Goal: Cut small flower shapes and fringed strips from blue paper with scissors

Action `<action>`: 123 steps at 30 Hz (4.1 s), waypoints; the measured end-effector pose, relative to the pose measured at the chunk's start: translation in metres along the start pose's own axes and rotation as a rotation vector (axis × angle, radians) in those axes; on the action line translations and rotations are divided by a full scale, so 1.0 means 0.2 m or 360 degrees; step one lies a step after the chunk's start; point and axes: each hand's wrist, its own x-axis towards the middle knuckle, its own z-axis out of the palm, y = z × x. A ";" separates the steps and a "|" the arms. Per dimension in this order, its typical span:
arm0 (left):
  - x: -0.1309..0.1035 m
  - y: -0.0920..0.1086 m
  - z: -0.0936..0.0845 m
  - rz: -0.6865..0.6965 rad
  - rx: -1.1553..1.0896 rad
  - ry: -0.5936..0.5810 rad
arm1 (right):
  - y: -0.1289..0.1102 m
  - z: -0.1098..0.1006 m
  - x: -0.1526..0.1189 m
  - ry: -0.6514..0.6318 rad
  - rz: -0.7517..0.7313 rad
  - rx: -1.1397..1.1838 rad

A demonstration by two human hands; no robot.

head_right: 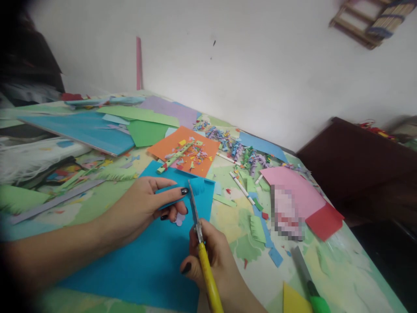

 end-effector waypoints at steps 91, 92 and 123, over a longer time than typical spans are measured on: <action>0.00 0.00 0.00 -0.0007 -0.0055 -0.0016 | -0.01 0.00 -0.01 0.0012 0.0071 -0.0044; 0.00 0.00 0.00 -0.0008 -0.0054 -0.0013 | -0.01 0.00 -0.01 0.0009 0.0075 -0.0051; 0.00 -0.01 0.00 0.0011 -0.0011 -0.0016 | 0.04 -0.04 0.01 -0.0111 -0.0241 -0.0156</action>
